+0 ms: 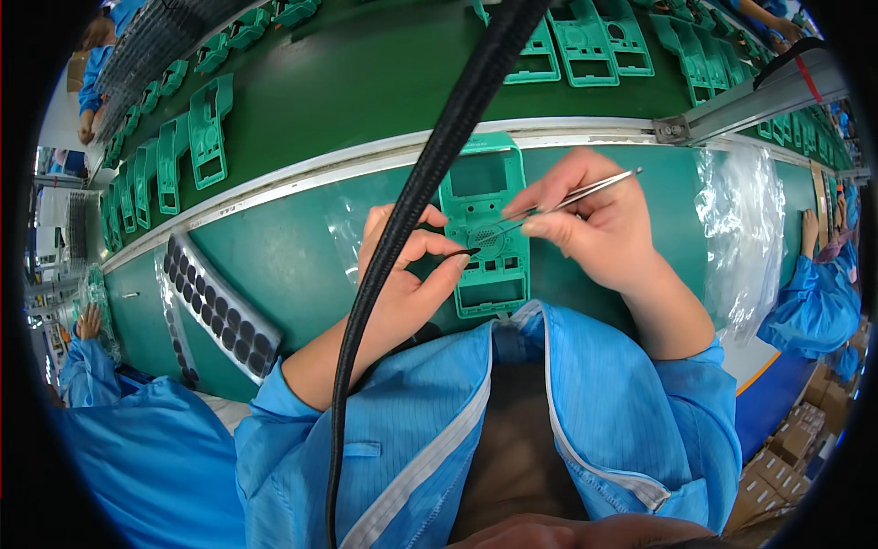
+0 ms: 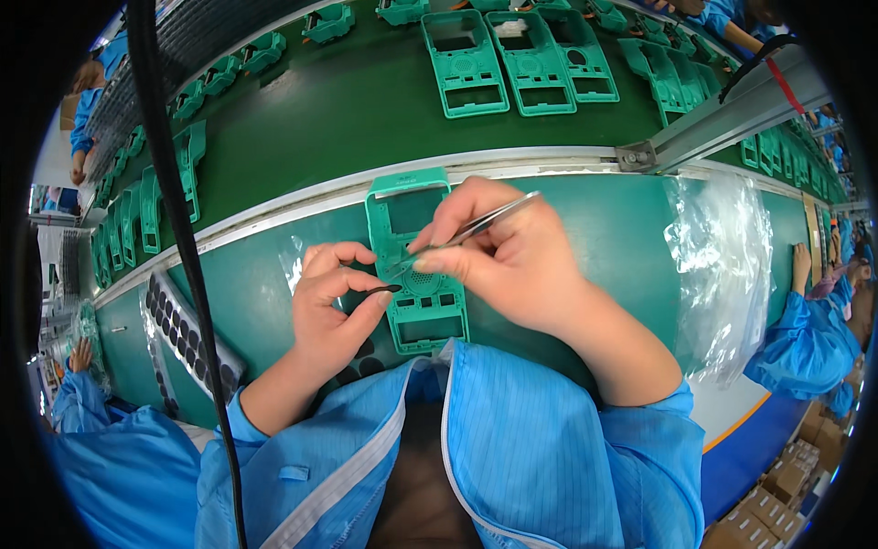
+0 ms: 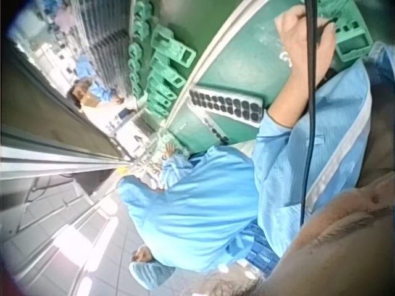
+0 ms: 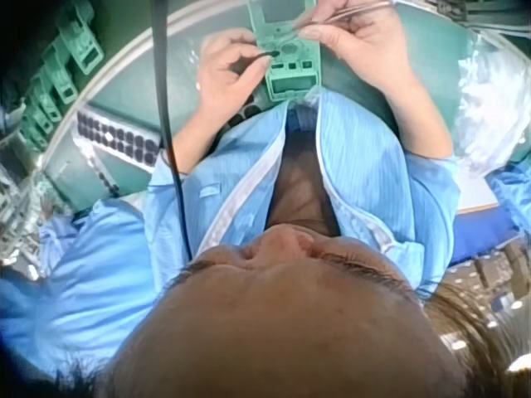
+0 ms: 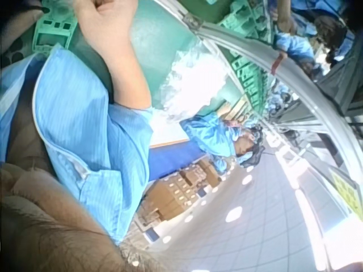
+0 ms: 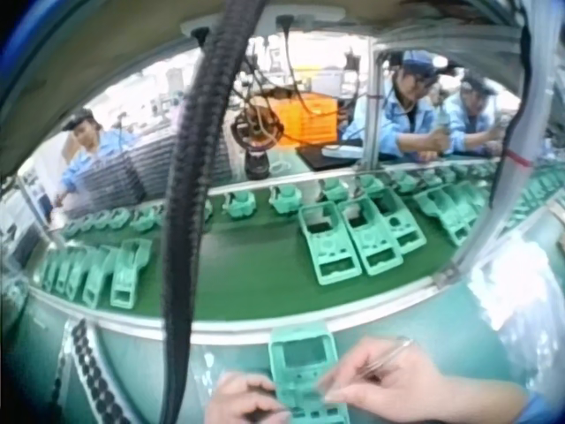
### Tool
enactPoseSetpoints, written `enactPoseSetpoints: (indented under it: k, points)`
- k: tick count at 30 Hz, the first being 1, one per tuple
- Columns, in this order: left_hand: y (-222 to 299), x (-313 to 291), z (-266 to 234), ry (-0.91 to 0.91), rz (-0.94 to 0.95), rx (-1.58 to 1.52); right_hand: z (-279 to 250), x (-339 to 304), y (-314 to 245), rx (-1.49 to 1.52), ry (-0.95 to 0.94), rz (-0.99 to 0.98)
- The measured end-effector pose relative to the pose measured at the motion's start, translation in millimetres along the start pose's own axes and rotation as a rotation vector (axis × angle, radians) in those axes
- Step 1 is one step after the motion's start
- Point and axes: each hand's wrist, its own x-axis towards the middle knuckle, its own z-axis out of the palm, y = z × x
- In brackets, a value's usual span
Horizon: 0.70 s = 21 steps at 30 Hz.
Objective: The person assembles black components and adhesive pads into green electronic device housings on an assembly line. The adhesive pads are peeled from a plastic film and placed into the housing using tweezers.
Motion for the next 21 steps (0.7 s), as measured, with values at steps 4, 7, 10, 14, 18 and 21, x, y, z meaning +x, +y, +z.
enactPoseSetpoints:
  k: [4, 7, 10, 14, 18, 21]
  points:
    - [0, -1, -1, 0.028, 0.030, 0.039, 8, -5, 2, -0.143, -0.071, 0.045]
    - [-1, -2, -5, 0.019, 0.062, 0.082, 16, -8, -1, -0.249, -0.046, 0.005]
    - [-2, -3, -7, 0.018, 0.056, 0.077, 22, -10, -2, -0.236, -0.019, -0.078]
    - [0, -2, -8, 0.019, 0.062, 0.083, 22, -11, -2, -0.322, -0.001, -0.142]
    - [0, -2, -10, 0.020, 0.085, 0.106, 27, -9, -2, -0.437, -0.021, -0.177]
    - [0, -1, -11, 0.024, 0.090, 0.093, 29, -8, 0, -0.516, -0.041, -0.249]
